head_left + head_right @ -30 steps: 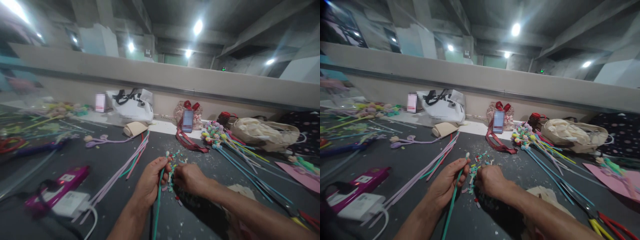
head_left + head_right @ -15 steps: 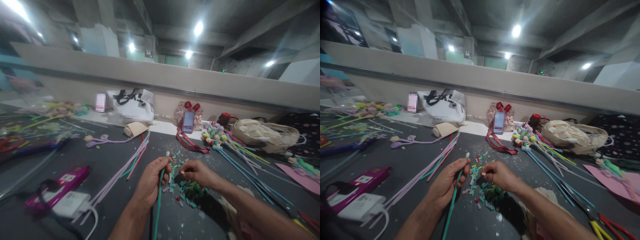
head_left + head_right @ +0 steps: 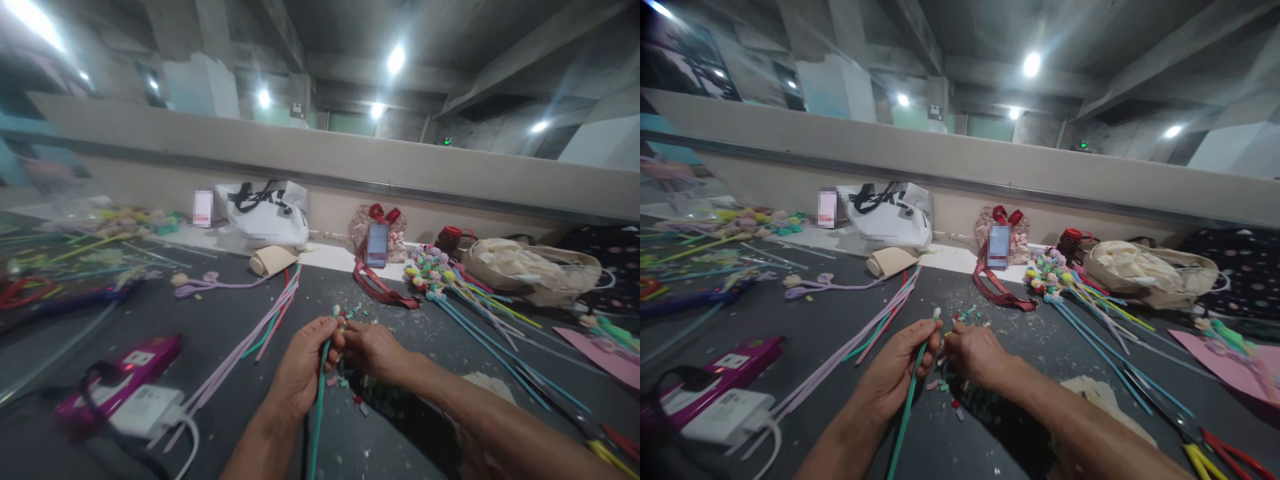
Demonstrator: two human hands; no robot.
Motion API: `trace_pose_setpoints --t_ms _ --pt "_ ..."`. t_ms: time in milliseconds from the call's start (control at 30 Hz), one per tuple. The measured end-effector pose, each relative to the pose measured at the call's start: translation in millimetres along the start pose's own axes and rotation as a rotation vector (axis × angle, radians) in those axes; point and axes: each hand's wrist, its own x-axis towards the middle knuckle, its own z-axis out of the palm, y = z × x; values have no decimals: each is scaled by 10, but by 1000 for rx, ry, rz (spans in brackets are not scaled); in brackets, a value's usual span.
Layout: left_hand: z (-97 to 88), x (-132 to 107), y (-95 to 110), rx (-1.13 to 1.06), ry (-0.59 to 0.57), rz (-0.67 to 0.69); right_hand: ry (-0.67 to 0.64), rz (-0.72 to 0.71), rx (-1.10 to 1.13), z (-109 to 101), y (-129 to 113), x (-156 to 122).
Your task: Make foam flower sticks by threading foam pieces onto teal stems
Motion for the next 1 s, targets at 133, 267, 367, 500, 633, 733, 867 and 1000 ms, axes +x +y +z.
trace_pose_setpoints --t_ms 133,267,367,500,633,733,867,1000 --pt "-4 5 -18 -9 27 -32 27 41 135 -121 28 -73" --pt "-1 7 -37 -8 30 -63 45 107 302 -206 39 -197" --pt "24 5 -43 12 -11 -80 40 155 429 -214 41 -265" --pt "65 -5 -70 16 -12 -101 6 193 576 -230 23 -304" --pt "68 6 -129 17 -48 -88 24 216 654 -274 -8 -309" --pt "51 22 -157 48 -63 -65 31 237 717 -285 -26 -299" --pt "45 17 -144 58 -56 -57 58 264 812 -282 -63 -271" --pt "58 0 -115 75 -8 -66 142 296 874 -330 -118 -252"
